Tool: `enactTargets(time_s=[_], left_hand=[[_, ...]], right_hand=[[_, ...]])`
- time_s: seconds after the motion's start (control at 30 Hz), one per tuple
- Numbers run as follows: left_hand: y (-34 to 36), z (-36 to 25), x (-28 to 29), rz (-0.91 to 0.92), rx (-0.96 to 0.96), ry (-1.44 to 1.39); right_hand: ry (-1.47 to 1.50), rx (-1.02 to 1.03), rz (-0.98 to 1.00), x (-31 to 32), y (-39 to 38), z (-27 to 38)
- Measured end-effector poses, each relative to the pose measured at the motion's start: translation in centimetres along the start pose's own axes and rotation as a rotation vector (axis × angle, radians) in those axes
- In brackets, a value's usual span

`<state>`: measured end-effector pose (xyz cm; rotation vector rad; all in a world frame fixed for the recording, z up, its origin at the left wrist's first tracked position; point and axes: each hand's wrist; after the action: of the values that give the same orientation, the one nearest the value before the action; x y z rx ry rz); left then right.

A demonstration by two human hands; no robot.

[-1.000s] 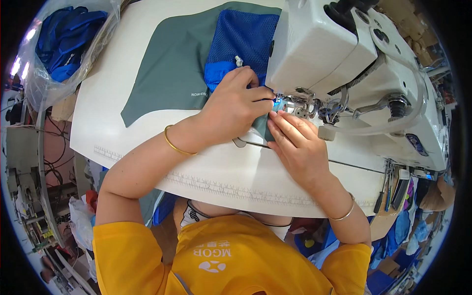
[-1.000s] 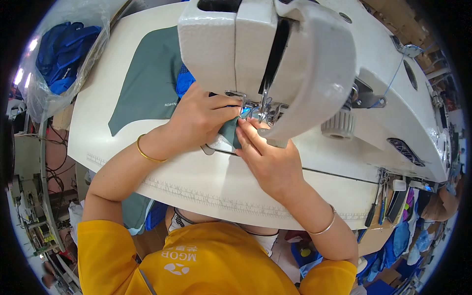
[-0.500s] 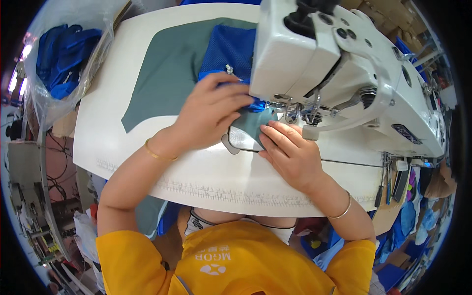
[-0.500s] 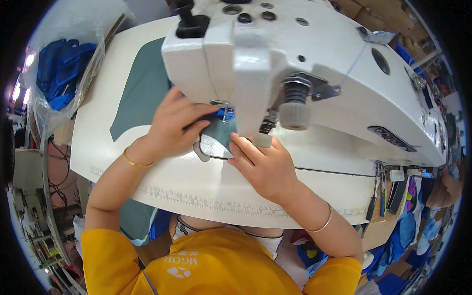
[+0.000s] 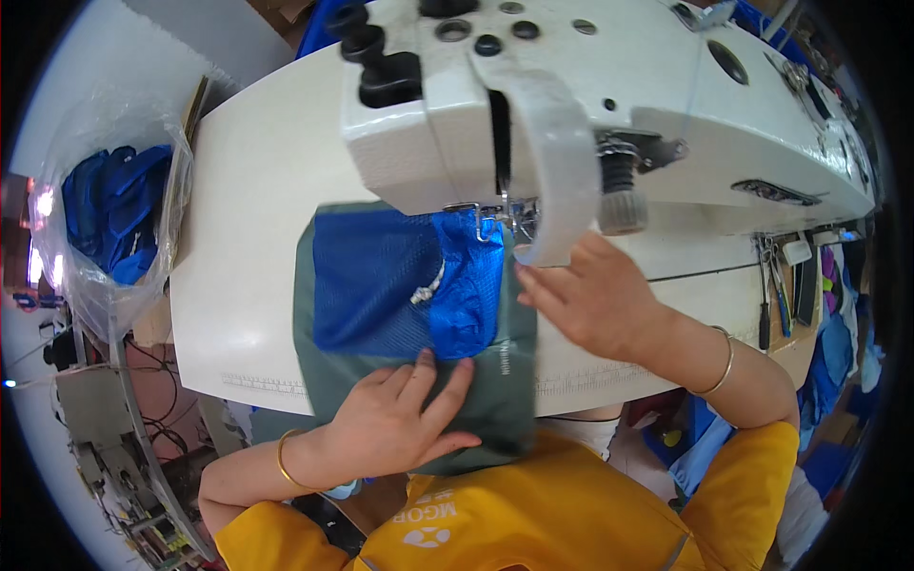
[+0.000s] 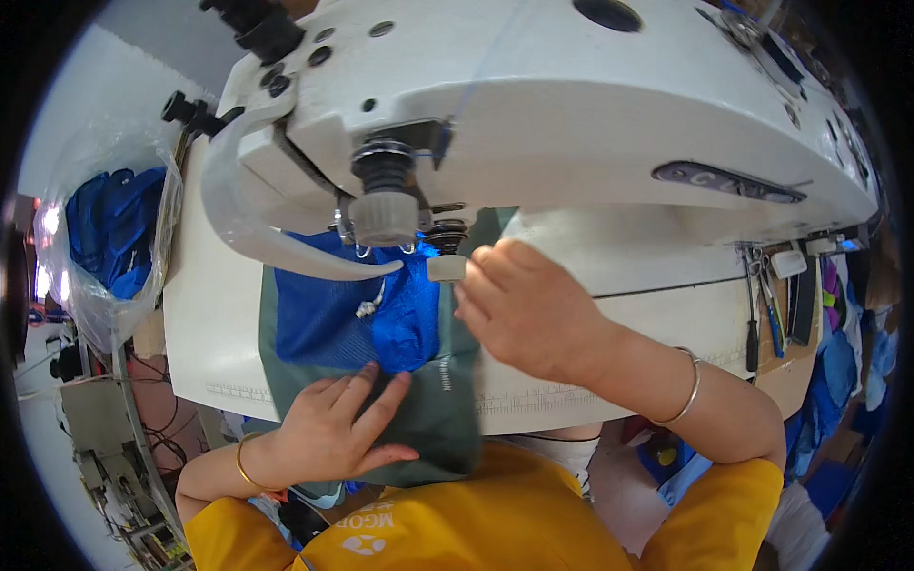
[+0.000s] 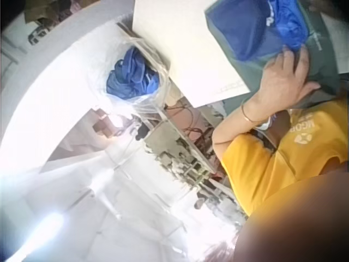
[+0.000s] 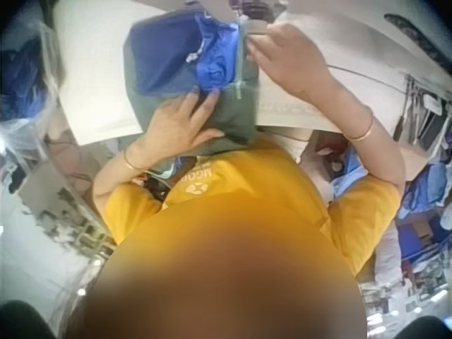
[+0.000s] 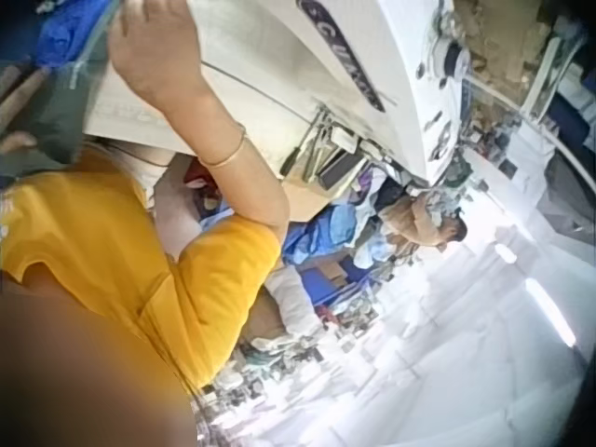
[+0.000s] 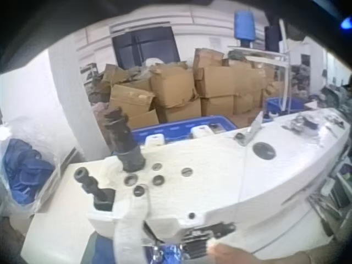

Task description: Sewing a blue mesh pocket onto a piece of grey fabric using an industrial sewing machine.

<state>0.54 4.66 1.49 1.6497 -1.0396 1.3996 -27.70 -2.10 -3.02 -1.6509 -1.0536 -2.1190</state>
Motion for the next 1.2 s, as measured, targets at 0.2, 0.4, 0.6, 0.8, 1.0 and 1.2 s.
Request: enactTargets(time_s=[0.2, 0.4, 0.6, 0.8, 1.0, 1.2], left_hand=[[4.8, 7.2, -0.6, -0.488, -0.216, 0.186], [6.7, 9.7, -1.5, -0.432, 0.075, -0.004], [6.1, 8.8, -3.2, -0.564, 0.431, -0.491], [7.2, 10.0, -1.4, -0.347, 0.606, -0.710], [6.7, 11.4, -2.7, -0.148, 0.385, -0.181], [5.1, 12.7, -4.0, -0.006, 0.304, 0.046]], right_hand=[[-0.031, -0.012, -0.078, -0.9, -1.2, 0.5], [0.361, -0.554, 0.451, 1.2, 1.0, 1.5], [1.732, -1.358, 0.568, 0.2, 3.4, 2.8], [1.493, -1.475, 0.478, 0.2, 5.4, 3.1], [1.355, -1.373, 0.675, 0.4, 5.6, 2.5], [1.398, -1.431, 0.644, 0.4, 5.6, 2.8]])
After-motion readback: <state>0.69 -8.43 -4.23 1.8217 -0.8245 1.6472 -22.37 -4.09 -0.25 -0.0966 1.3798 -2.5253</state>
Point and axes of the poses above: each hand's wrist, its own y-axis towards the middle knuckle, its own x-axis out of the back of the hand, z = x × y, and after that the axes turned 15 degrees about -x, right-handed
